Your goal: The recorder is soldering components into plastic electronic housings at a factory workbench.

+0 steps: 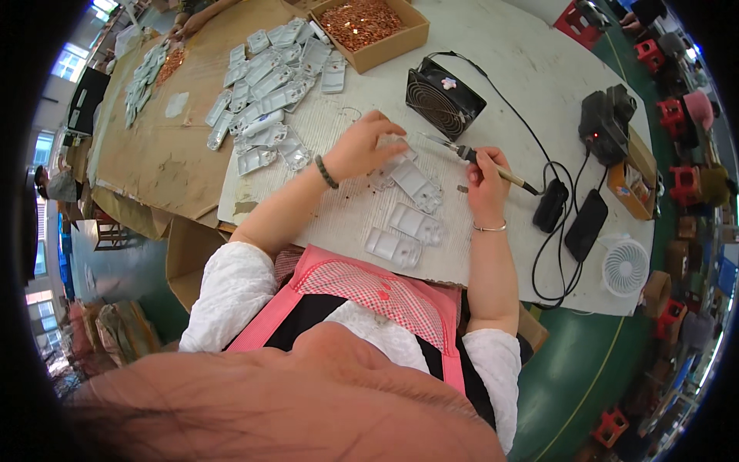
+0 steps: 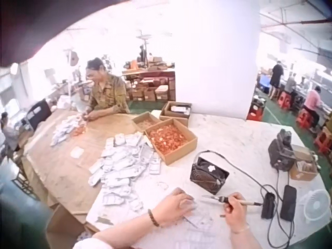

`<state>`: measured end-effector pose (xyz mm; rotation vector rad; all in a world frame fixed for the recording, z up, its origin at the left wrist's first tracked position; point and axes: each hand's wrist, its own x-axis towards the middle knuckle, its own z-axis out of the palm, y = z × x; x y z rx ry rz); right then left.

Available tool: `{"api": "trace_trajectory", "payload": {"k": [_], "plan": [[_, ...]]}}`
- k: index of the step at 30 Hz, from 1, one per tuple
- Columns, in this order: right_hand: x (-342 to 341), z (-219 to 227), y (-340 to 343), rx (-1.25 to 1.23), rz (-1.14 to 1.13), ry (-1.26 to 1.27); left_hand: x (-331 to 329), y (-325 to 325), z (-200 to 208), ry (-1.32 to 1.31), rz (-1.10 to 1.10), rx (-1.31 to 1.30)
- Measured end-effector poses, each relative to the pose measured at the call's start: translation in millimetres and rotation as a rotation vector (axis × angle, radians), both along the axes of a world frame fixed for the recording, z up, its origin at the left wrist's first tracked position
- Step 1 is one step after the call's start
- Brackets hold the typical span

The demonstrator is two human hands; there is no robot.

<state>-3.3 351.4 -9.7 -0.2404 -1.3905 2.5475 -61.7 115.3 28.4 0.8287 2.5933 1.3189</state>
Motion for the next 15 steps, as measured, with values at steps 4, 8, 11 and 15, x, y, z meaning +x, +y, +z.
{"api": "trace_trajectory", "payload": {"k": [4, 8, 11, 15], "plan": [[-1, 0, 0, -0.028, 0.024, 0.034, -50, -22, -6, 0.221, 0.377, -0.267], [-3, 0, -1, -0.016, 0.041, 0.026, -73, -42, -17, 0.449, 0.581, -0.607], [-3, 0, 0, -0.004, 0.040, 0.016, -69, -45, -23, 0.383, 0.552, -0.604], [-1, 1, -1, 0.006, 0.030, 0.005, -52, -45, -29, 0.403, 0.442, -0.493]]}}
